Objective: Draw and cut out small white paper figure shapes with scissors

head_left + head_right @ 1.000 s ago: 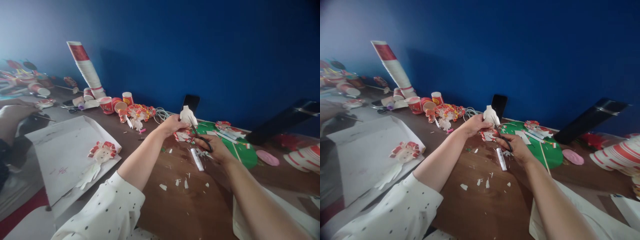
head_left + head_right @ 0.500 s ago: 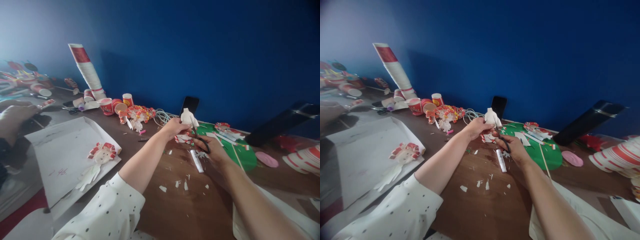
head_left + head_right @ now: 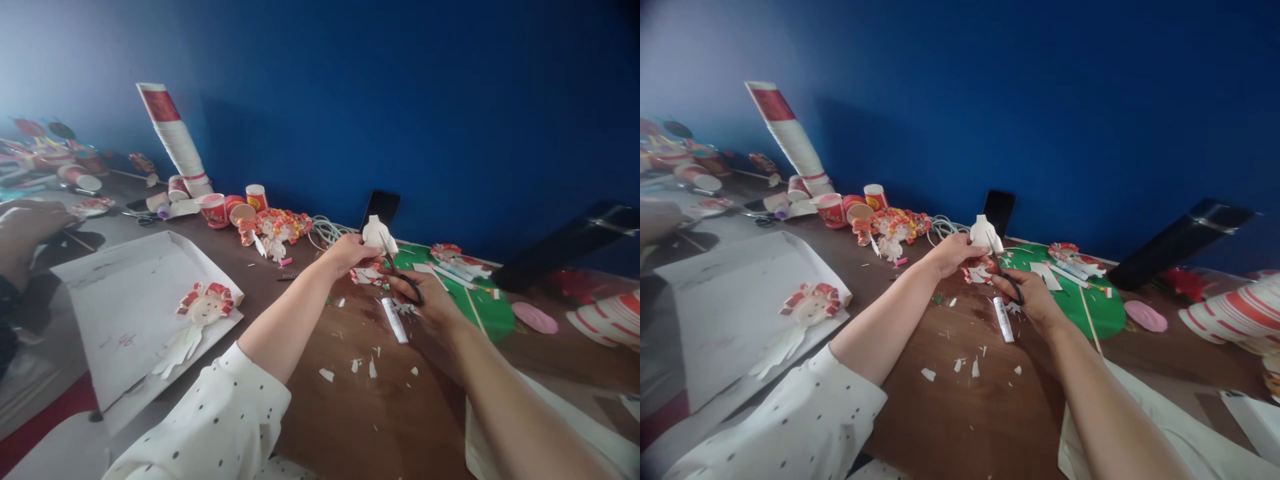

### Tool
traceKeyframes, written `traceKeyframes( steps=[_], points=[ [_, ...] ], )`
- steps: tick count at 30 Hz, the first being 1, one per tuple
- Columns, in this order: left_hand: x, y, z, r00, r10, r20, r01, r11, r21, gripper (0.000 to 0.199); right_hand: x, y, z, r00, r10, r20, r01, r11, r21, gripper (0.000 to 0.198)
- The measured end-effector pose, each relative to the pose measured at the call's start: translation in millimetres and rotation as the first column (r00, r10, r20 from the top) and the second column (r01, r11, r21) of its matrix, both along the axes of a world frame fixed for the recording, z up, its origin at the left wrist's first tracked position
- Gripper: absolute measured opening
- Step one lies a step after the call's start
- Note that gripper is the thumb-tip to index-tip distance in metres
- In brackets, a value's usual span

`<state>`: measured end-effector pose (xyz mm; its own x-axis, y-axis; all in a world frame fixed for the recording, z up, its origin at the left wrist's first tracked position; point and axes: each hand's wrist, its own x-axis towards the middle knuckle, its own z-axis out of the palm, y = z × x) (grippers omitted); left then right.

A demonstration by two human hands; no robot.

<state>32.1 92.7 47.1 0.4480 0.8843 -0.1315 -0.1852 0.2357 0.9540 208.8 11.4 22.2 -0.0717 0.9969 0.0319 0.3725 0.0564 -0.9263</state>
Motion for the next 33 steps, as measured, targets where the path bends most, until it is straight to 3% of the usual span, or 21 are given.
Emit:
traceKeyframes(
  steps=[6, 33],
  points=[
    [0.4, -1.1, 0.9, 1.000, 0.015, -0.003, -0.015, 1.000, -0.013, 0.010, -3.5, -1.6, 4.9, 1.000, -0.009, -0.011, 0.009, 1.000, -0.004, 0.032],
    [3.5, -0.7, -0.7, 0.995, 0.051, 0.087, -0.043, 0.995, -0.092, 0.006, -6.8, -1.0, 3.3, 0.998, -0.053, -0.031, 0.053, 0.999, 0.010, 0.045]
  ],
)
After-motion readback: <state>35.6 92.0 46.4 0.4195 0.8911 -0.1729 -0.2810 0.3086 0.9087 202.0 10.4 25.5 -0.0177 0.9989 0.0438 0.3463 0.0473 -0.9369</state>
